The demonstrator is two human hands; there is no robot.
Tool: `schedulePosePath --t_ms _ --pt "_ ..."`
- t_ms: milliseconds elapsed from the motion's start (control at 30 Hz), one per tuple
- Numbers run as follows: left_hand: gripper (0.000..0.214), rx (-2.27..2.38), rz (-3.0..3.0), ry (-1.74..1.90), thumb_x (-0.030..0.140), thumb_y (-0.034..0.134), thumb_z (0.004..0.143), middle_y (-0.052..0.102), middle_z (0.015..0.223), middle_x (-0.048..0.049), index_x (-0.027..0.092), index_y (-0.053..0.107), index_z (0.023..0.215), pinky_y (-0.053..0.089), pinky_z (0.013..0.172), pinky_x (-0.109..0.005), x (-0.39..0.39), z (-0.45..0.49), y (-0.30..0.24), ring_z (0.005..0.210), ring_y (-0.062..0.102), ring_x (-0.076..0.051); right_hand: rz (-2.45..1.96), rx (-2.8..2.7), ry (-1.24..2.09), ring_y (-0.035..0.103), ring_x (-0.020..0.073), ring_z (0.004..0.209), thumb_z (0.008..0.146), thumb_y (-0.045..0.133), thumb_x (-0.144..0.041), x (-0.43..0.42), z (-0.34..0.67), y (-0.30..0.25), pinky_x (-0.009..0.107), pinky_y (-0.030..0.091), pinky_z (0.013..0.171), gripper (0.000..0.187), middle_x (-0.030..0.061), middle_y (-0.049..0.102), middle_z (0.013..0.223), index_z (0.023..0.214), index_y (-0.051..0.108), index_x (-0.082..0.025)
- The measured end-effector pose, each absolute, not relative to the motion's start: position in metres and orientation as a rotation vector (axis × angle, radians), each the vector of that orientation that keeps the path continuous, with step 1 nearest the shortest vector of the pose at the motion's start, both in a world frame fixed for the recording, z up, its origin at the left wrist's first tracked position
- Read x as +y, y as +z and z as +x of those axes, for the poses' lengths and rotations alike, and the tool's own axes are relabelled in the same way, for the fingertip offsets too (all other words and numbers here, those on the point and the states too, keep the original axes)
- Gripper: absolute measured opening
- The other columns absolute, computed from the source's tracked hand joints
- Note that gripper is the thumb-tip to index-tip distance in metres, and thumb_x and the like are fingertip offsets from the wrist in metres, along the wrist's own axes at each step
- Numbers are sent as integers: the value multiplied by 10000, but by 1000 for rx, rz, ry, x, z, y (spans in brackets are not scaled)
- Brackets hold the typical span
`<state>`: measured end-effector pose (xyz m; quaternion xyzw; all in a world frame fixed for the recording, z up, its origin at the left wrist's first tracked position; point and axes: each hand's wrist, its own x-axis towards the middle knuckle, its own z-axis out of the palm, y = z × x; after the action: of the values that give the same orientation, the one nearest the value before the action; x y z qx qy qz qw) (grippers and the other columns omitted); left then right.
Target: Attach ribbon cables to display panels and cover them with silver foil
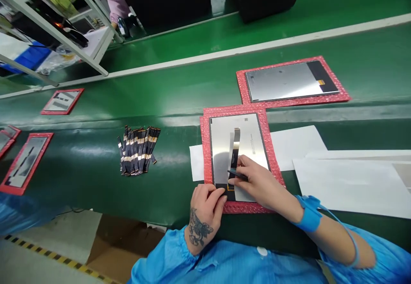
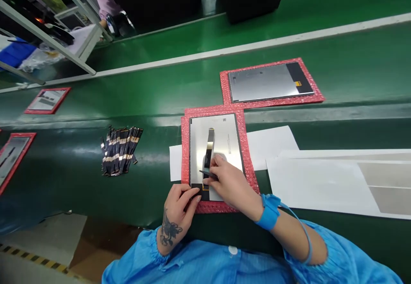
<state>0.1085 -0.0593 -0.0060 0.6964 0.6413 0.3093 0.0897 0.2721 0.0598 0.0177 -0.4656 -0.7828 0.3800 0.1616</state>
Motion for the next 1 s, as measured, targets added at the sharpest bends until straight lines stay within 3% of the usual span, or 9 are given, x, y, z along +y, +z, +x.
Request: schedulePosePath --t_ms 233,467,600,767,1000 --pt "234 1937 2012 960 284 515 1028 662 844 -52 210 736 1000 565 675 -293 -60 111 -8 780 649 -172 -1354 -2499 1210 641 193 823 927 652 -103 64 268 33 314 510 732 225 40 573 941 717 641 -183" --pt "195 1880 2038 960 196 569 974 653 829 -62 219 760 1002 547 658 -307 -60 109 -6 760 635 -192 -1401 -2626 1119 626 187 782 943 659 -119 64 266 36 311 485 679 220 52 574 928 728 680 -165" --pt "278 1856 2157 864 185 522 987 671 843 -81 248 768 1101 542 658 -318 -60 109 -3 766 635 -205 -1401 -2626 1101 628 184 776 951 656 -126 64 266 36 306 488 668 212 56 584 947 745 691 -163" --pt "286 1901 2244 849 237 509 1013 627 785 -68 200 760 1144 504 614 -301 -57 116 -2 711 586 -190 -1397 -2566 1159 661 212 867 943 651 -106 63 267 35 322 527 730 185 68 601 989 769 698 -149" --pt "239 1868 2276 976 127 546 974 627 838 -60 167 753 1087 511 655 -297 -57 119 -4 768 574 -187 -1398 -2580 1159 666 214 836 927 675 -126 65 266 33 333 539 702 209 55 591 956 723 672 -165"
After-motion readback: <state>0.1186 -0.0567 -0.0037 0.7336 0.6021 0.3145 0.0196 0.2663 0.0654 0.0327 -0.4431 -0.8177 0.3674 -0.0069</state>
